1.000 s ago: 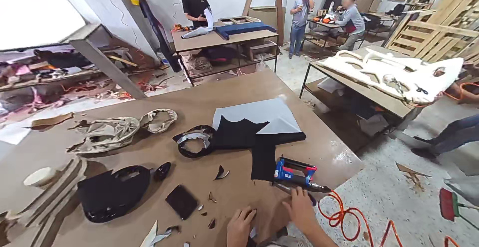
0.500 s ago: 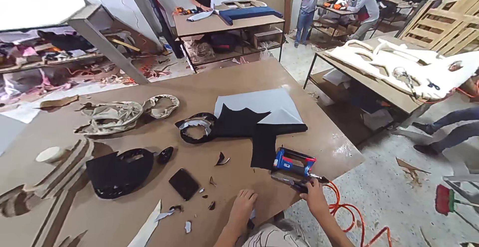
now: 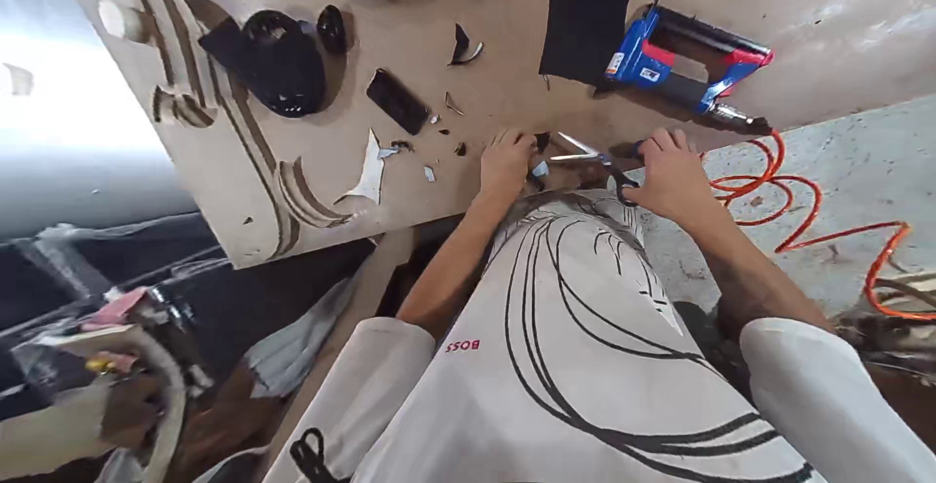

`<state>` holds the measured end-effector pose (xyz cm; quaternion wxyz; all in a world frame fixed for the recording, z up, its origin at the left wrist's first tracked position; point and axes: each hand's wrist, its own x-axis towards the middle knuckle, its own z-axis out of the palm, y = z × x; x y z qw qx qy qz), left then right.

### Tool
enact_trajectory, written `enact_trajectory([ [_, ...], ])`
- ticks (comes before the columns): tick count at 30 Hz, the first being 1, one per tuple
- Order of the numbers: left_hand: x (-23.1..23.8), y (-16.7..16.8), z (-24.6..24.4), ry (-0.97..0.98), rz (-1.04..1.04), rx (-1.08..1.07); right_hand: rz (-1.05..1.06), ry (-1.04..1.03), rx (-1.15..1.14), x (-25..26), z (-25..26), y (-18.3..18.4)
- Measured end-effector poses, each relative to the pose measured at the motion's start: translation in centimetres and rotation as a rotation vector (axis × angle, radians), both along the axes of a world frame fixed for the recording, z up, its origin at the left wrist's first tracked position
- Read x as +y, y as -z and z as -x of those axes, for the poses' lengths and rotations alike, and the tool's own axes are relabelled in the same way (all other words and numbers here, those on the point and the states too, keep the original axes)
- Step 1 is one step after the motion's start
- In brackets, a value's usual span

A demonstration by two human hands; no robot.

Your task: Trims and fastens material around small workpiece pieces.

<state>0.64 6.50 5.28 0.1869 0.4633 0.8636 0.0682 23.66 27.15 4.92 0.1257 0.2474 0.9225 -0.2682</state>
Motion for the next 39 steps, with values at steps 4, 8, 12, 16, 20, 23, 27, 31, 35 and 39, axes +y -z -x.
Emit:
enact_trajectory([
  [4, -0.2, -1.1, -0.5, -0.096, 0.055, 0.000, -0.064, -0.102, 0.057, -0.5, 1.5, 1.0],
  [8, -0.1, -0.7, -1.6, -0.027, 0.062, 0.043, -0.074, -0.186, 0.129, 0.6, 2.8, 2.1],
  [12, 0.0, 1.8, -3.0, -0.010, -0.030, 0.214, -0.062, -0.261, 0.229, 1.9, 3.6, 2.4],
  [16, -0.3, 2.7, -3.7, -0.042, -0.062, 0.331, -0.132, -0.346, 0.314, 2.6, 4.6, 2.5],
  [20, -0.9, 2.9, -4.0, -0.088, -0.093, 0.325, -0.164, -0.460, 0.393, 3.2, 6.0, 2.8],
  [23, -1.5, 2.7, -4.3, -0.206, -0.080, 0.311, -0.156, -0.489, 0.413, 3.5, 6.9, 3.2],
  [27, -1.8, 3.0, -4.7, -0.295, -0.068, 0.314, -0.130, -0.480, 0.361, 3.6, 7.4, 3.6],
  [31, -0.8, 3.7, -4.7, -0.342, -0.060, 0.285, -0.085, -0.471, 0.286, 3.7, 8.0, 3.8],
  [35, 0.2, 3.7, -4.5, -0.425, -0.048, 0.215, -0.035, -0.457, 0.238, 3.6, 8.1, 3.8],
  [39, 0.4, 3.5, -4.6, -0.537, -0.037, 0.085, -0.005, -0.429, 0.217, 3.5, 7.9, 4.0],
])
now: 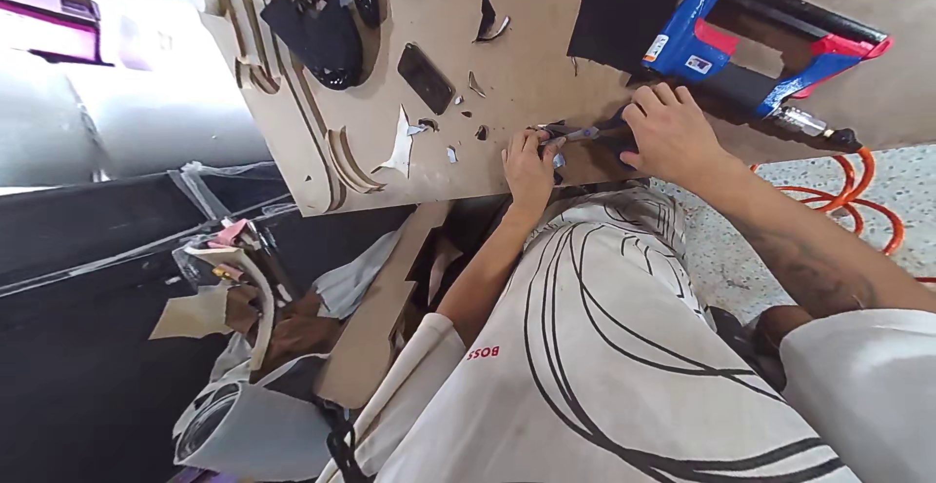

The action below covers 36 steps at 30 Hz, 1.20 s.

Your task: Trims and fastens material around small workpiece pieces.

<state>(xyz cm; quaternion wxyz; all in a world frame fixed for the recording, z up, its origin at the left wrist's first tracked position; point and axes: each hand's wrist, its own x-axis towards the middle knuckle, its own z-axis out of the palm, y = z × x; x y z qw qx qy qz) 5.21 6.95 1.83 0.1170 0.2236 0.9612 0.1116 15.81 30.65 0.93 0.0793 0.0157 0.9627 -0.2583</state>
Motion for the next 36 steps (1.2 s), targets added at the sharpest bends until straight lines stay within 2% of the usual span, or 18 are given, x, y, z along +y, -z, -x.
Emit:
enact_trajectory([
  [5, 0.2, -0.1, 0.0, -0.032, -0.017, -0.028, 0.022, 0.041, -0.039, -0.9, -0.1, 0.1],
  [9, 0.0, -0.8, 0.8, -0.051, -0.132, -0.069, 0.014, 0.086, -0.083, -1.1, -0.7, -0.1],
  [12, -0.6, -1.6, 2.5, 0.097, -0.066, -0.117, 0.023, 0.108, -0.100, -0.5, -1.7, -0.1],
  [16, -1.4, -1.6, 3.4, 0.369, 0.041, -0.010, 0.033, 0.123, -0.087, -0.2, -2.4, 0.0],
  [19, -1.5, -0.5, 3.7, 0.525, 0.002, 0.065, 0.016, 0.123, -0.076, 0.3, -2.6, -0.4],
  [22, -1.5, 0.6, 3.9, 0.600, -0.051, 0.105, 0.005, 0.130, -0.075, 0.9, -3.0, -1.0],
  [27, -1.9, 1.7, 4.1, 0.607, -0.188, 0.111, -0.006, 0.119, -0.026, 1.4, -3.5, -1.1],
  [36, -1.1, 0.5, 2.6, 0.542, -0.186, 0.124, 0.033, 0.045, 0.044, 0.1, -1.8, -0.8],
])
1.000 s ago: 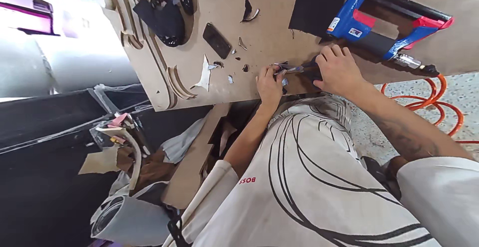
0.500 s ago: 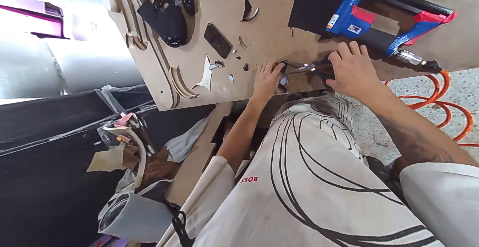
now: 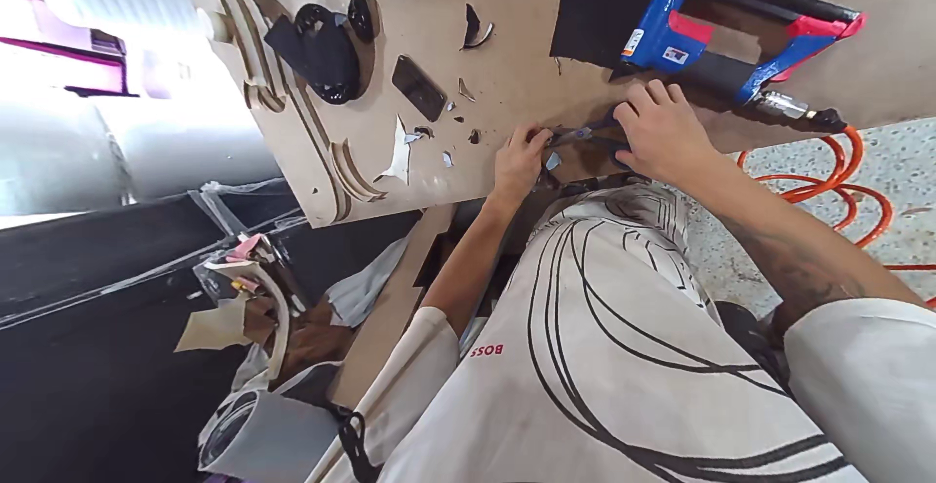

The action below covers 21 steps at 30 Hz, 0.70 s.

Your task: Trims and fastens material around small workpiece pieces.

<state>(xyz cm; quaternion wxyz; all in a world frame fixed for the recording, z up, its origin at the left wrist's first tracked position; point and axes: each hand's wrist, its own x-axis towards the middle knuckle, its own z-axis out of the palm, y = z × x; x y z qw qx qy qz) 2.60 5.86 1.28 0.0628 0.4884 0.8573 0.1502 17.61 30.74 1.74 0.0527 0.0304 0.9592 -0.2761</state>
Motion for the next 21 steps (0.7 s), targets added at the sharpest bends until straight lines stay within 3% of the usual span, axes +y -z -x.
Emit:
enact_trajectory([
  [6, 0.6, -0.9, -0.4, -0.028, -0.025, 0.147, 0.000, -0.021, 0.010, -0.3, 0.7, 0.0],
  [13, 0.7, -1.4, 0.0, -0.102, -0.072, -0.032, -0.019, -0.046, 0.029, 0.2, 0.4, 0.1],
  [21, 1.4, -2.0, 0.6, -0.199, 0.017, -0.176, 0.075, -0.044, -0.004, 0.8, -0.1, 0.9],
])
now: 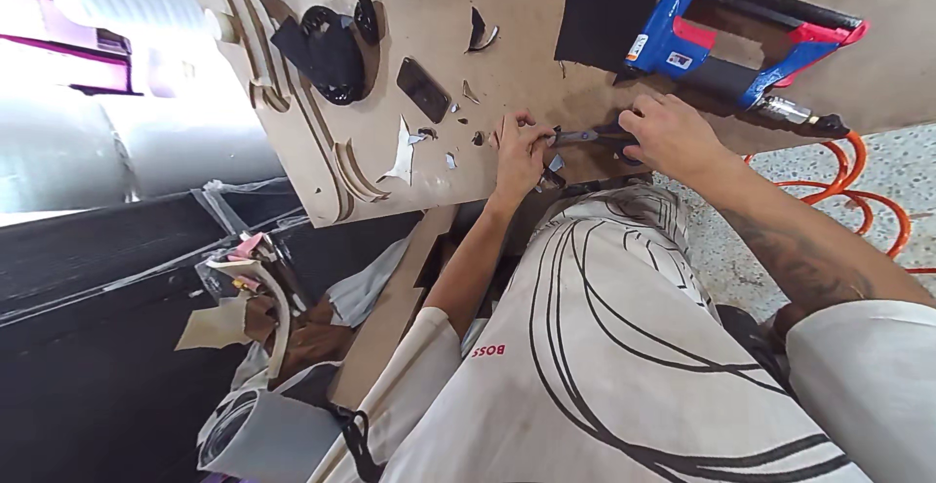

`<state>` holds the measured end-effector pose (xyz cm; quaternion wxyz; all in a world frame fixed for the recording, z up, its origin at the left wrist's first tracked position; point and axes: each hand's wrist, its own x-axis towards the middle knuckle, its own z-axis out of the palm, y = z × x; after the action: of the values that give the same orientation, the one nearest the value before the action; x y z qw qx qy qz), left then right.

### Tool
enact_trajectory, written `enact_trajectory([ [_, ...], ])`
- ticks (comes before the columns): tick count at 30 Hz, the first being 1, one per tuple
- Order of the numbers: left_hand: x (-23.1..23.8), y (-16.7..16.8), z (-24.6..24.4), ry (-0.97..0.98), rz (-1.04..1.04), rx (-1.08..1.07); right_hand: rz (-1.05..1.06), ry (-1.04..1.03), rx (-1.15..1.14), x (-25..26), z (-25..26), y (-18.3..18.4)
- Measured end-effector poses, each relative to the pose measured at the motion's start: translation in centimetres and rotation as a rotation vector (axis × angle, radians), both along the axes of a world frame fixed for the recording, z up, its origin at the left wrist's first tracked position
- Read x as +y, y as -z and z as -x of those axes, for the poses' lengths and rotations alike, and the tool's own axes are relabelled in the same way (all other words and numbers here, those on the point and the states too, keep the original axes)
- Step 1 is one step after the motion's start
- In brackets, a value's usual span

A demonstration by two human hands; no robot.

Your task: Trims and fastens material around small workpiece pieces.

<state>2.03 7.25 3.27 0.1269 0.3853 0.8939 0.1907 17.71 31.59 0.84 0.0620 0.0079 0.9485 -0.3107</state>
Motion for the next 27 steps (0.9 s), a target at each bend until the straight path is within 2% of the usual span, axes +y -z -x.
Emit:
enact_trajectory([
  [3, 0.1, -0.3, 0.2, 0.012, 0.038, -0.014, 0.013, 0.003, -0.062, -0.3, -0.1, 0.1],
  [9, 0.8, -0.7, 0.2, 0.044, 0.111, -0.033, -0.045, 0.011, -0.029, -1.4, 0.5, 0.5],
  [12, 1.0, -0.8, 0.0, 0.052, 0.106, -0.022, -0.004, 0.009, -0.059, -1.5, 0.8, 0.4],
  [14, 0.8, -0.7, 0.1, -0.037, -0.001, -0.040, 0.031, 0.017, -0.065, -1.2, 0.5, 0.5],
  [16, 0.2, -0.7, 0.3, -0.207, -0.168, -0.041, 0.067, 0.077, -0.045, -0.9, 0.0, 0.3],
  [19, -1.0, -1.4, 1.4, -0.375, -0.202, -0.070, 0.050, 0.296, -0.017, -0.5, -0.9, -1.4],
  [21, -1.7, -2.0, 1.4, -0.264, -0.062, -0.148, -0.038, 0.405, -0.033, -0.7, -1.5, -2.1],
  [23, -1.8, -0.9, 1.2, -0.032, 0.082, -0.142, -0.135, 0.467, -0.060, -1.5, -1.8, -2.5],
  [25, -1.9, 0.8, 0.8, 0.133, 0.063, -0.097, -0.193, 0.505, -0.052, -2.7, -1.7, -3.1],
  [27, -2.1, 2.7, 0.6, 0.205, -0.031, -0.024, -0.180, 0.474, -0.001, -4.1, -1.2, -4.2],
])
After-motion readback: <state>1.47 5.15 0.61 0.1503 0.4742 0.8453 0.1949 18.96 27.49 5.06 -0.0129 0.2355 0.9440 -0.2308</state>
